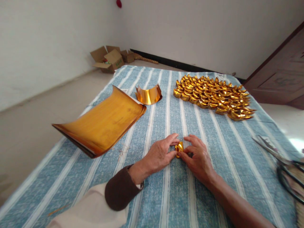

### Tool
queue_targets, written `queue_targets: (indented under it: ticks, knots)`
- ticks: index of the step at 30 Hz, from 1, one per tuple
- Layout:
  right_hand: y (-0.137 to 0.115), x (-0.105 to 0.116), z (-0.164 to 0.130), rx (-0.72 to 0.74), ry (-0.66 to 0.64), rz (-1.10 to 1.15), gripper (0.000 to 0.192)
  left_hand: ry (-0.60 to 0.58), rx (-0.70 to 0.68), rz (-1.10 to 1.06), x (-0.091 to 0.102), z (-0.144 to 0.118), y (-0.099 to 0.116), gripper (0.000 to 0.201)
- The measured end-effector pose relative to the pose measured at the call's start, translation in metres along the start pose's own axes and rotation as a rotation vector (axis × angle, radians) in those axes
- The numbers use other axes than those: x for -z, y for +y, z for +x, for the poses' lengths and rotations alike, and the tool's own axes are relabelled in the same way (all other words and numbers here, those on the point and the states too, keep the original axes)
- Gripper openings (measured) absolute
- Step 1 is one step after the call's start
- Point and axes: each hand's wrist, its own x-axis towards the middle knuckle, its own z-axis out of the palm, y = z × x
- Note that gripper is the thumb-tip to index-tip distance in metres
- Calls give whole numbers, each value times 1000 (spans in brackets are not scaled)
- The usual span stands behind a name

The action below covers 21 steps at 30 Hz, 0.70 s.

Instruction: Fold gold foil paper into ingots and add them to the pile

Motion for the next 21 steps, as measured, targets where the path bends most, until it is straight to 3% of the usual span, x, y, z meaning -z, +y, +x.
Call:
queue_targets:
  ticks: [21]
  knots:
    - [1, 0, 1, -14, -12, -7, 26, 64, -4, -9, -6, 4, -5, 56]
